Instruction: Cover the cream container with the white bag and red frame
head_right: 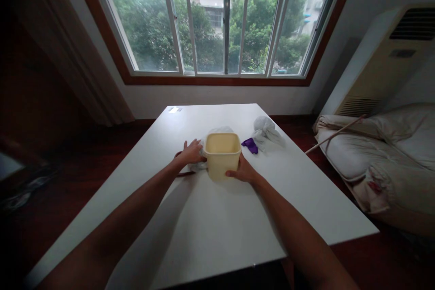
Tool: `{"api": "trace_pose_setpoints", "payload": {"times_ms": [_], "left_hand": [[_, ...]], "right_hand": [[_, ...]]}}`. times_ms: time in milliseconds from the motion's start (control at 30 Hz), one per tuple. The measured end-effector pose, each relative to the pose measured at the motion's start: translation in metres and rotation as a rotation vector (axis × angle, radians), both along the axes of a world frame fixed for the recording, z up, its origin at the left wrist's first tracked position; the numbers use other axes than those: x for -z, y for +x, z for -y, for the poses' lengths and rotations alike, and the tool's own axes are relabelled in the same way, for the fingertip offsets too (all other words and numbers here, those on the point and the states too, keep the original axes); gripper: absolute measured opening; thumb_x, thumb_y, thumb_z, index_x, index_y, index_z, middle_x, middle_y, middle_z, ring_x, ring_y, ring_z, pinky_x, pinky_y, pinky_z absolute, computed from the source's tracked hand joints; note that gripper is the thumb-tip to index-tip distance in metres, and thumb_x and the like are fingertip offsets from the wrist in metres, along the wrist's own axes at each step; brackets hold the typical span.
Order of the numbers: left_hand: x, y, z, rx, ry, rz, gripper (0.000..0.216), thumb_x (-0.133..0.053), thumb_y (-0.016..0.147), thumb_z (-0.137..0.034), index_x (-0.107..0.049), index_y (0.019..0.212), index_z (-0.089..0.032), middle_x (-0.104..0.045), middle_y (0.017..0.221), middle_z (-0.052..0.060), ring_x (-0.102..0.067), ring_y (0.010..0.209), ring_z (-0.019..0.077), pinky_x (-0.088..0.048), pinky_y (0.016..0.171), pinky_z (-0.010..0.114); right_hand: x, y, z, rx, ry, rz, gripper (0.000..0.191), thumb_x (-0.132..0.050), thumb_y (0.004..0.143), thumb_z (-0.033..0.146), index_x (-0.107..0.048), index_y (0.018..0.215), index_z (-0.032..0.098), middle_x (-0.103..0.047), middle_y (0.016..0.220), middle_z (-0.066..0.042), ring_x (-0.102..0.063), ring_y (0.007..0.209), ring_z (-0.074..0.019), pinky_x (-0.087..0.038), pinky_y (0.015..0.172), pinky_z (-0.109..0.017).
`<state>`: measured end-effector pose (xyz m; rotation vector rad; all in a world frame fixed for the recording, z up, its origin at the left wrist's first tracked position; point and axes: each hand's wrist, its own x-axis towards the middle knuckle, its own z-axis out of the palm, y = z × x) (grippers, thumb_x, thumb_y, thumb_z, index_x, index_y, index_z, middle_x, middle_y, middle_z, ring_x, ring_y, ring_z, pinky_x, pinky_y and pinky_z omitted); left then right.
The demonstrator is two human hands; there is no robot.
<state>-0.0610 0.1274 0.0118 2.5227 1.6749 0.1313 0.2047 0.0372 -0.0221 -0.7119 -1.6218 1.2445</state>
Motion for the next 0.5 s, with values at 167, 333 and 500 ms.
{"api": "trace_pose_setpoints", "payload": {"times_ms": [167,333,500], "left_hand": [[0.000,0.022,-0.013,0.043,0.040,0.083,0.053,-0.065,0.076,-0.030,-0.058,0.126,-0.015,-0.070,0.117,0.017,-0.065,0.112,0.0301,-0.038,0.109,0.046],[-0.031,0.017,-0.023,-0.008,0.241,0.324,0.026,-0.060,0.076,-0.019,-0.068,0.100,-0.016,-0.071,0.102,0.011,-0.066,0.098,0.0241,-0.051,0.089,0.033],[-0.062,-0.039,-0.014,-0.277,0.400,0.414,0.019,-0.063,0.084,-0.027,-0.066,0.096,-0.012,-0.064,0.112,0.016,-0.057,0.110,0.0288,-0.051,0.086,0.035]], "right_hand": [[0.002,0.004,0.007,0.135,0.008,0.072,0.093,-0.089,0.062,0.041,-0.042,0.139,0.019,-0.059,0.133,-0.019,-0.061,0.116,-0.0331,-0.054,0.093,-0.052],[-0.001,0.004,0.008,0.168,0.037,0.085,0.093,-0.088,0.062,0.042,-0.041,0.139,0.020,-0.061,0.129,-0.017,-0.062,0.114,-0.0318,-0.054,0.093,-0.051],[0.000,0.002,0.003,0.126,0.047,0.043,0.092,-0.087,0.064,0.042,-0.038,0.139,0.022,-0.057,0.134,-0.018,-0.063,0.112,-0.0293,-0.054,0.092,-0.049]]}}
